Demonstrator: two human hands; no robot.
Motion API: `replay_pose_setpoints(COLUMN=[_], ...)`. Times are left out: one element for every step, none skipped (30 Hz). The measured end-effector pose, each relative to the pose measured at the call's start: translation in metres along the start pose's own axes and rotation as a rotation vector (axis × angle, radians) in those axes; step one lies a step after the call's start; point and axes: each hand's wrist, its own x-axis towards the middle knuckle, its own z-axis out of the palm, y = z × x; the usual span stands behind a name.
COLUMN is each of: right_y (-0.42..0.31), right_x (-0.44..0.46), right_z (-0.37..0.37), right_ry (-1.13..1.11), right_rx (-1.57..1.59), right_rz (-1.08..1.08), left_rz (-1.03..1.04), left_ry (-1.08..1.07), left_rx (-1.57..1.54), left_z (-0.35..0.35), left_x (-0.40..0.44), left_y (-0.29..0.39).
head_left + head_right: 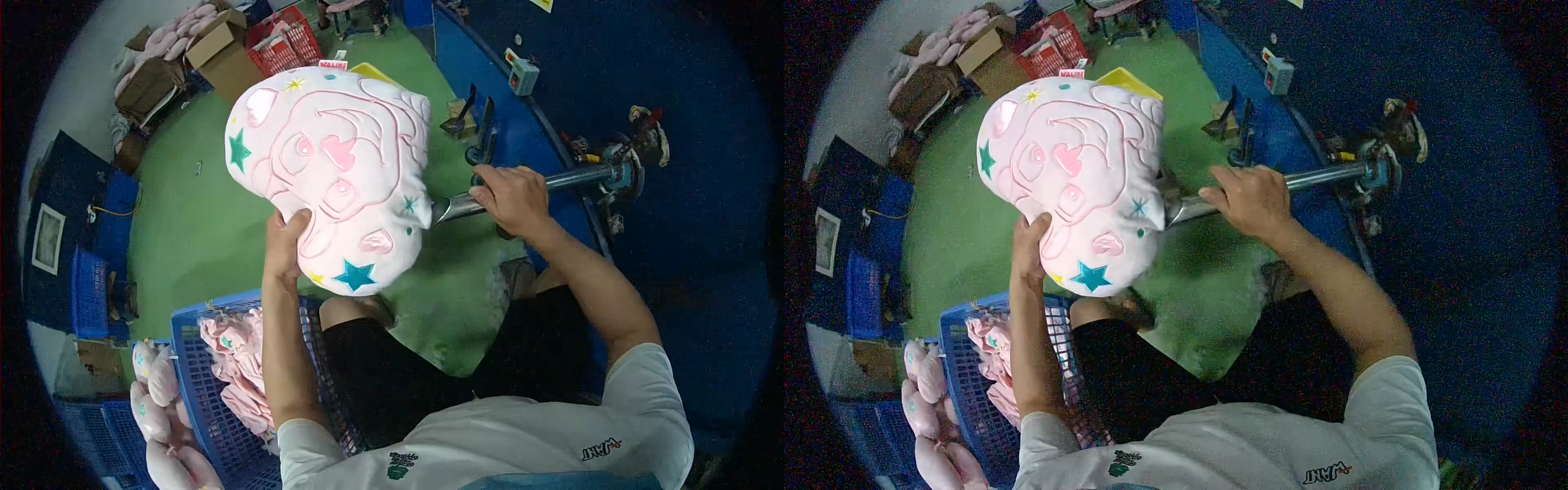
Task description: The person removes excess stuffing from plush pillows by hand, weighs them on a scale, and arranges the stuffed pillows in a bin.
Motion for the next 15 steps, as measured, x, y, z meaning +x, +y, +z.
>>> replay_pose_setpoints(right_y=[0.000,-0.001,-0.002,-0.002,-0.002,-0.003,-0.004,-0.005,-0.004,-0.004,-0.004,-0.004,-0.005,-0.007,-0.008], right_x=[0.000,0.000,0.000,0.001,0.003,0.003,0.003,0.003,0.004,0.004,0.004,0.005,0.004,0.003,0.002], right_z=[0.001,0.001,0.001,0.001,0.000,0.000,0.000,0.000,-0.001,-0.002,-0.003,-0.004,-0.004,-0.004,-0.005], right_ry=[0.000,0.034,0.068,0.104,0.139,0.143,0.147,0.152,0.157,0.161,0.167,0.162,0.155,0.148,0.145], right_rx=[0.003,0.008,0.013,0.017,0.021,0.020,0.025,0.028,0.031,0.034,0.035,0.018,0.005,-0.008,-0.021], right_rz=[-0.001,-0.016,-0.033,-0.052,-0.075,-0.084,-0.085,-0.087,-0.088,-0.088,-0.097,-0.089,-0.081,-0.073,-0.065], left_rz=[0.000,-0.036,-0.069,-0.101,-0.131,-0.183,-0.239,-0.289,-0.328,-0.338,-0.339,-0.336,-0.330,-0.309,-0.275], left_ry=[0.002,0.007,0.012,0.019,0.027,-0.009,-0.041,-0.066,-0.082,-0.073,-0.063,-0.049,-0.031,0.011,0.068], left_rx=[0.002,-0.035,-0.073,-0.113,-0.155,-0.243,-0.329,-0.384,-0.421,-0.370,-0.302,-0.231,-0.177,-0.162,-0.166], left_z=[-0.005,-0.009,-0.011,-0.012,-0.014,-0.018,-0.022,-0.024,-0.024,-0.021,-0.021,-0.019,-0.018,-0.017,-0.013], left_x=[0.009,0.023,0.039,0.057,0.075,0.102,0.128,0.148,0.159,0.163,0.164,0.160,0.154,0.145,0.128], left_y=[-0.003,-0.006,-0.007,-0.010,-0.013,-0.027,-0.041,-0.050,-0.054,-0.052,-0.050,-0.046,-0.043,-0.042,-0.039])
